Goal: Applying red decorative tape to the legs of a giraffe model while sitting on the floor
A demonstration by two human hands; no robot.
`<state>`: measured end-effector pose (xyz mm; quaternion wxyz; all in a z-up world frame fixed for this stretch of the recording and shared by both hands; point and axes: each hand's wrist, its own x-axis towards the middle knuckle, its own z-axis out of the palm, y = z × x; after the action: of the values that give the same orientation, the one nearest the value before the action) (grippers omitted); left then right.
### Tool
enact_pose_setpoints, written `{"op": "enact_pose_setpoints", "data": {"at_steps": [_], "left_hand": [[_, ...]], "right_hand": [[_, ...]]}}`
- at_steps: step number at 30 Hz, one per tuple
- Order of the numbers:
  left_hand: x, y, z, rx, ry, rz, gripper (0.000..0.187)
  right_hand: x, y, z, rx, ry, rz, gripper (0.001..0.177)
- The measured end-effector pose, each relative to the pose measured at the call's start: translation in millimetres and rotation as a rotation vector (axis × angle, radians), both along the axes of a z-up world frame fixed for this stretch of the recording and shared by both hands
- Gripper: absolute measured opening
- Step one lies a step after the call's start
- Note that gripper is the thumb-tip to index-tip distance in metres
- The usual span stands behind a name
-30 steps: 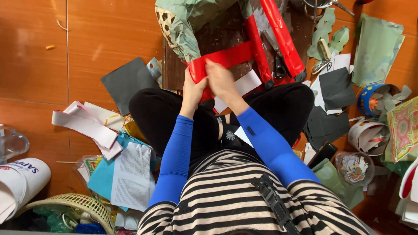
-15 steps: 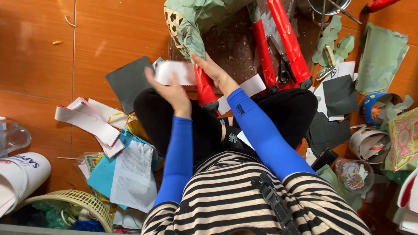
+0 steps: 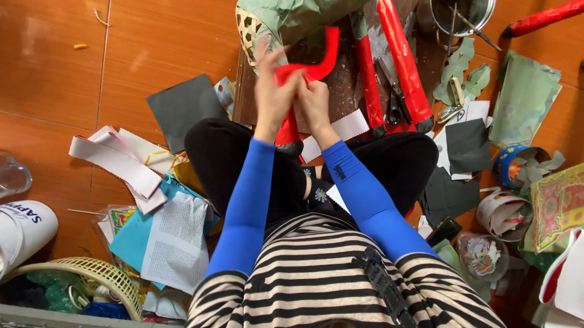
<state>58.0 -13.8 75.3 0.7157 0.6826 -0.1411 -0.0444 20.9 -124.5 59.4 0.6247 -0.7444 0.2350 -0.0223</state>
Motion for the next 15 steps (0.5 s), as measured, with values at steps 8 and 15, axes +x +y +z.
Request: {"op": "enact_pose_setpoints", "data": {"at_steps": [8,15], "left_hand": [[-34,19,-72,-0.291,0.918,0.066,0.055],[-31,9,-82,-0.188,0.860,0.181,0.070]], "right_hand": [[-2,-13,-46,0.876,0.072,-0.480,0.033],[-22,-77,-116,0.227,0.043,-0.738,0.068]]}}
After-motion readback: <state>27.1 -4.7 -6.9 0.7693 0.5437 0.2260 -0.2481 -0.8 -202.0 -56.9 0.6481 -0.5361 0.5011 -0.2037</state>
